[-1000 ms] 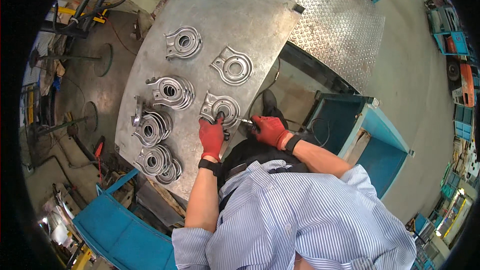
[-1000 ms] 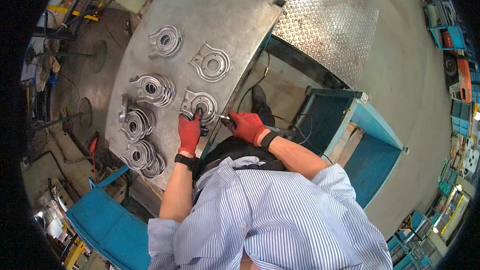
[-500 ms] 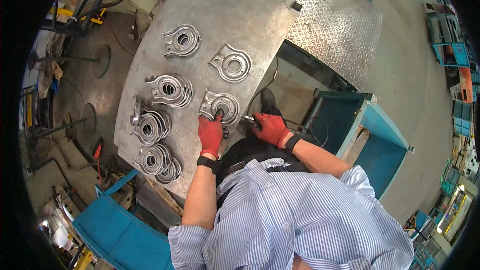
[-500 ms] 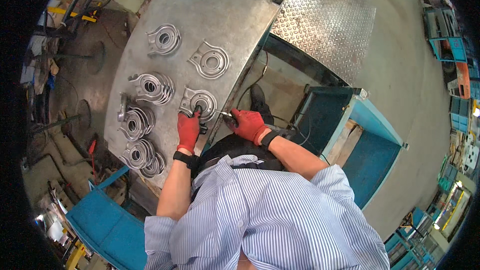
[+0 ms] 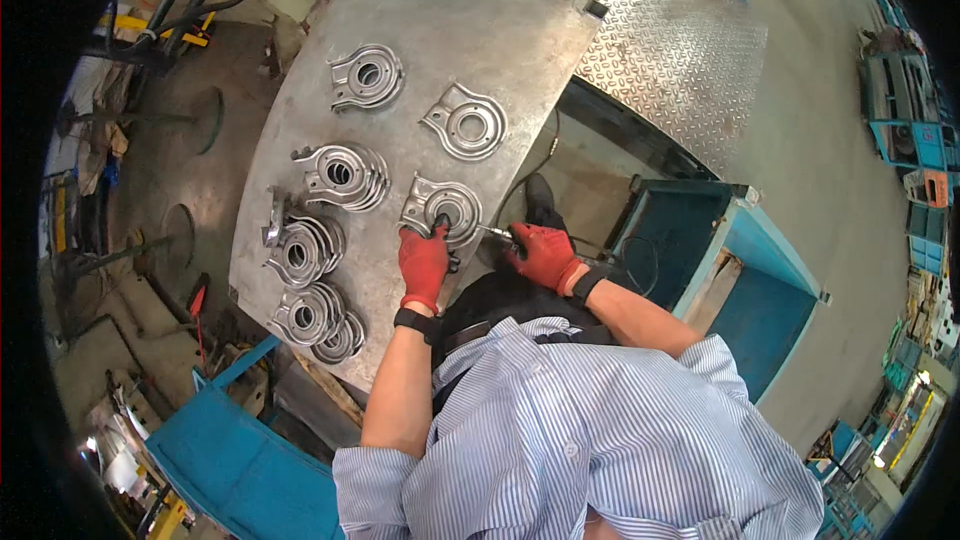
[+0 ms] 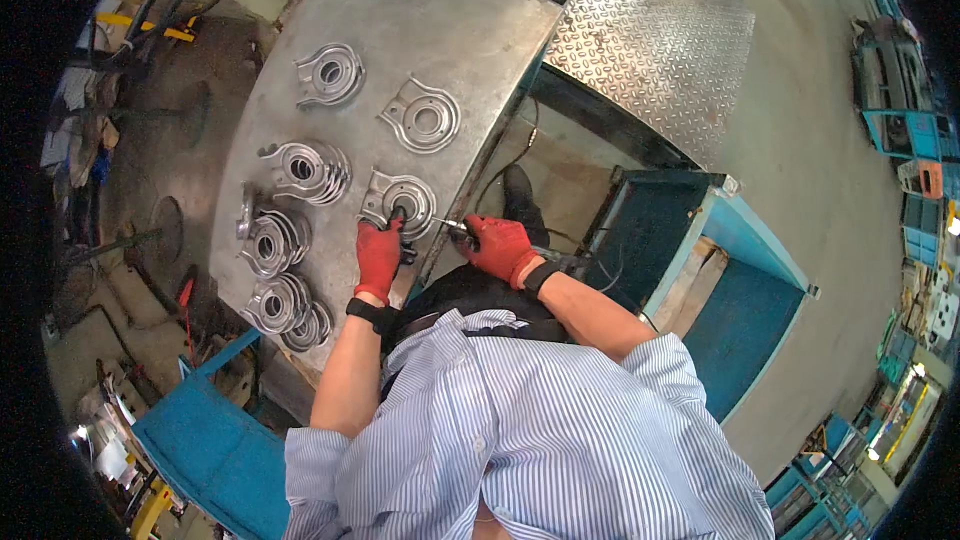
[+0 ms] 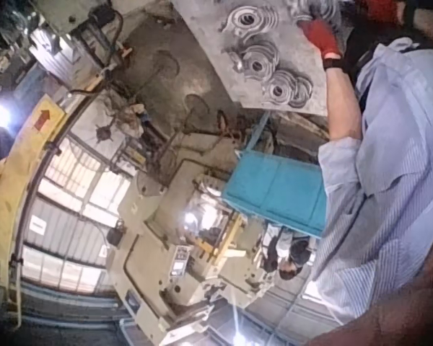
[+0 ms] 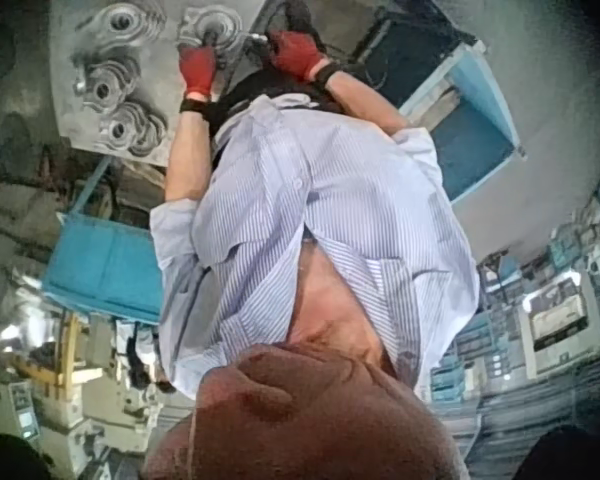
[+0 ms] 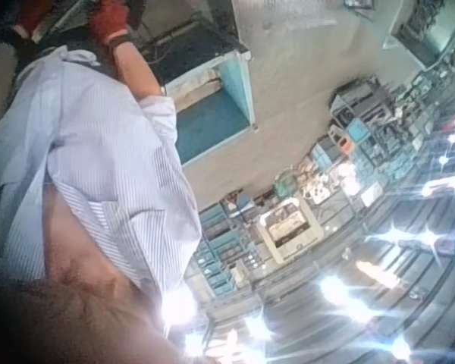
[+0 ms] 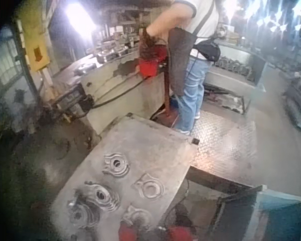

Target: The recorder is inspecting and cleaning several circular metal flange parts on a workbench using a small handheld tool.

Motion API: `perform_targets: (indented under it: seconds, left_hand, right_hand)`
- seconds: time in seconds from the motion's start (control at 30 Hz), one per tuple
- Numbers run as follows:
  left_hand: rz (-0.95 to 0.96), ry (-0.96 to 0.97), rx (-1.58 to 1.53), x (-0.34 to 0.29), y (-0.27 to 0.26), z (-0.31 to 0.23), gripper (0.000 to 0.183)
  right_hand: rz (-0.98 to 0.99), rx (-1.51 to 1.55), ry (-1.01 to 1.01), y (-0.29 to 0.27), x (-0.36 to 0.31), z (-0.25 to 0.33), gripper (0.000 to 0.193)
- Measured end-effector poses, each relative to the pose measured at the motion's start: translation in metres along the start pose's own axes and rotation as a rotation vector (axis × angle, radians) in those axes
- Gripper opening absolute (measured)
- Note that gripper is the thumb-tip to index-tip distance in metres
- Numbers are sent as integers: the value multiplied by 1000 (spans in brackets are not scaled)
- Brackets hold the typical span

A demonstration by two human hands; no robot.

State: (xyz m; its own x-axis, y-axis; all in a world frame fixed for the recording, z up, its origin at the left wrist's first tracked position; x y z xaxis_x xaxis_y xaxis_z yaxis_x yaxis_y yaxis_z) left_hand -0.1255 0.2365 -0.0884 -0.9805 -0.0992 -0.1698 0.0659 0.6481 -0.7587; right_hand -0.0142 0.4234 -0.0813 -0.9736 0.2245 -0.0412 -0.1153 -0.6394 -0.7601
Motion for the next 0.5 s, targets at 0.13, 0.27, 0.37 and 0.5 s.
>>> perform_targets:
  seconds: [0.13, 0.27, 0.37, 0.5]
  left_hand:
    - [4, -15, 114, -1, -2, -7, 58]
    - [11, -17, 31, 1, -6, -9, 65]
    - [0, 7, 106, -6, -18, -3, 66]
    - [-47, 7, 155, -10, -57, 37, 66]
  right_hand:
    - [-124, 39, -67, -2, 3, -4, 32]
    - [-110, 40, -31, -1, -2, -3, 34]
    - [-191, 99, -9, -20, -1, -5, 36]
    - [-257, 116, 54, -44, -2, -13, 38]
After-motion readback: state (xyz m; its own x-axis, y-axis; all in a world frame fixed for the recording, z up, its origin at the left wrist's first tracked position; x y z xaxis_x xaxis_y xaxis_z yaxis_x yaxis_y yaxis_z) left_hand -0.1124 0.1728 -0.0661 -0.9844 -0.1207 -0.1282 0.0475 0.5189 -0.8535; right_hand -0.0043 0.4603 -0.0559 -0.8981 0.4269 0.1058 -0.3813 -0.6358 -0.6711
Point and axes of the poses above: each hand's wrist, its own x-axis towards the middle knuckle, its own y-axis out of the palm, z = x × y, the point moved 6 cm from there along x, towards the middle knuckle, and after that the axes turned 14 degrees about -z, right-handed, at the moved point
